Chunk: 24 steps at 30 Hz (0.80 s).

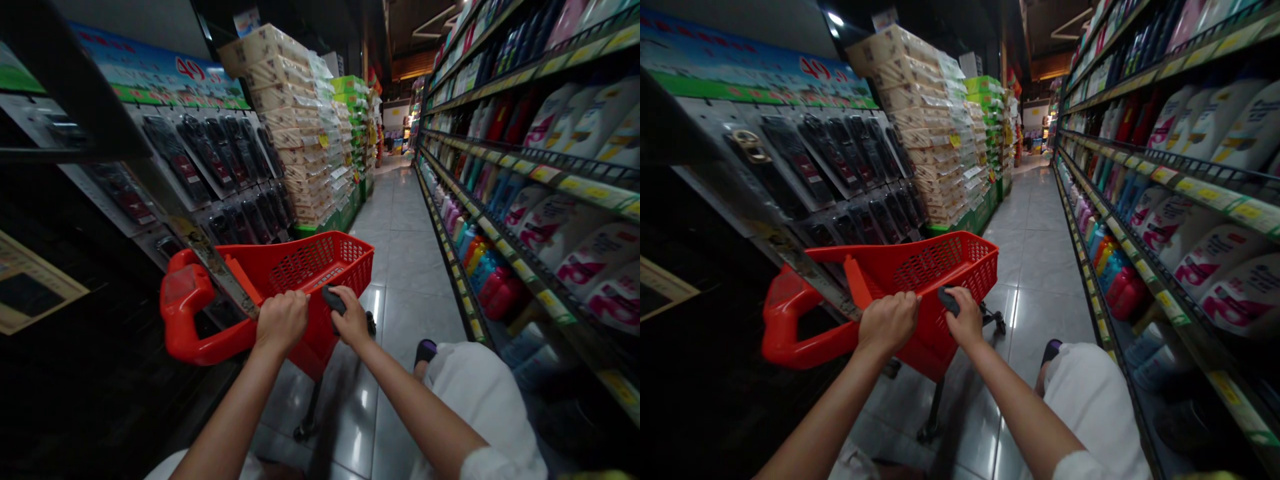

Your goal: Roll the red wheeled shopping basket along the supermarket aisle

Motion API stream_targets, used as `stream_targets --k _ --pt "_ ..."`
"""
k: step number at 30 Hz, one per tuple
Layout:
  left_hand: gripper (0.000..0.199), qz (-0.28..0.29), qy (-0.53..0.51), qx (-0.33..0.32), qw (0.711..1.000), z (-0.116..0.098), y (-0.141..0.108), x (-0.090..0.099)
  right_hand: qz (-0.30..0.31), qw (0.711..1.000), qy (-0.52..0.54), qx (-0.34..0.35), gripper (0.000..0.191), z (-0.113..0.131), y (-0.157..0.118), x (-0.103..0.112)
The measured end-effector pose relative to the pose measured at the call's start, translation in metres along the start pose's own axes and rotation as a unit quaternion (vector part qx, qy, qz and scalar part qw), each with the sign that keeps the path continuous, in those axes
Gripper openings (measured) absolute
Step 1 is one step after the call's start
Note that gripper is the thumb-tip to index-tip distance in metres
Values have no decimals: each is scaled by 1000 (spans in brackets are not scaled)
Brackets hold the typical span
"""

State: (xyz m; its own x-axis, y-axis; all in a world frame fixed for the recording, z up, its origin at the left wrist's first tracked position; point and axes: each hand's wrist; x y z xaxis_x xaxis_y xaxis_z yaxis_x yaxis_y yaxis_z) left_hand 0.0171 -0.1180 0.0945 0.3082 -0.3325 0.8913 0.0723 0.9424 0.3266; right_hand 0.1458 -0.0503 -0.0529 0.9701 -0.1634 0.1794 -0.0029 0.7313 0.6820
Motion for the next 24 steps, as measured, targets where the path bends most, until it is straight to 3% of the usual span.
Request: stream_targets --k 4,5,8,10,14,20,24 --pt "48 -8 8 -4 1000 3 -3 -2 -145 973 -77 -161 49 -63 32 33" --pt "49 -10 9 -5 1000 4 -4 -3 -162 967 -87 -175 50 -77 42 41" --pt "50 -16 11 -9 1000 7 -6 -4 -173 962 -100 -185 50 -103 67 57" --pt "50 -16 13 -10 1000 8 -7 -4 -161 965 -101 -182 47 -107 75 58" --pt "52 -8 12 -11 1000 7 -7 -3 -145 970 -113 -157 46 -86 60 34" --pt "53 -3 5 -8 1000 2 -3 -2 -118 985 -100 -74 48 -20 11 -19" --pt "54 -2 -2 -3 1000 0 -1 -1 -70 995 -70 -8 55 10 -11 -27"
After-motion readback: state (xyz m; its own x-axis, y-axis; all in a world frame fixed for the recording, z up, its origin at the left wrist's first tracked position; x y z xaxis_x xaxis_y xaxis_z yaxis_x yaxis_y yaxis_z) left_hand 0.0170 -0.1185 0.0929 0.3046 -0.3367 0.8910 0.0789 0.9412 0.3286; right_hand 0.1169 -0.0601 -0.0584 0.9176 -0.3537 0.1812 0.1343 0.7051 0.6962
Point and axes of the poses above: each hand's wrist, its own y-axis towards the middle knuckle, its own x-axis out of the back of the hand, z = x × y, and after that the axes turned 7 degrees about x, right-handed
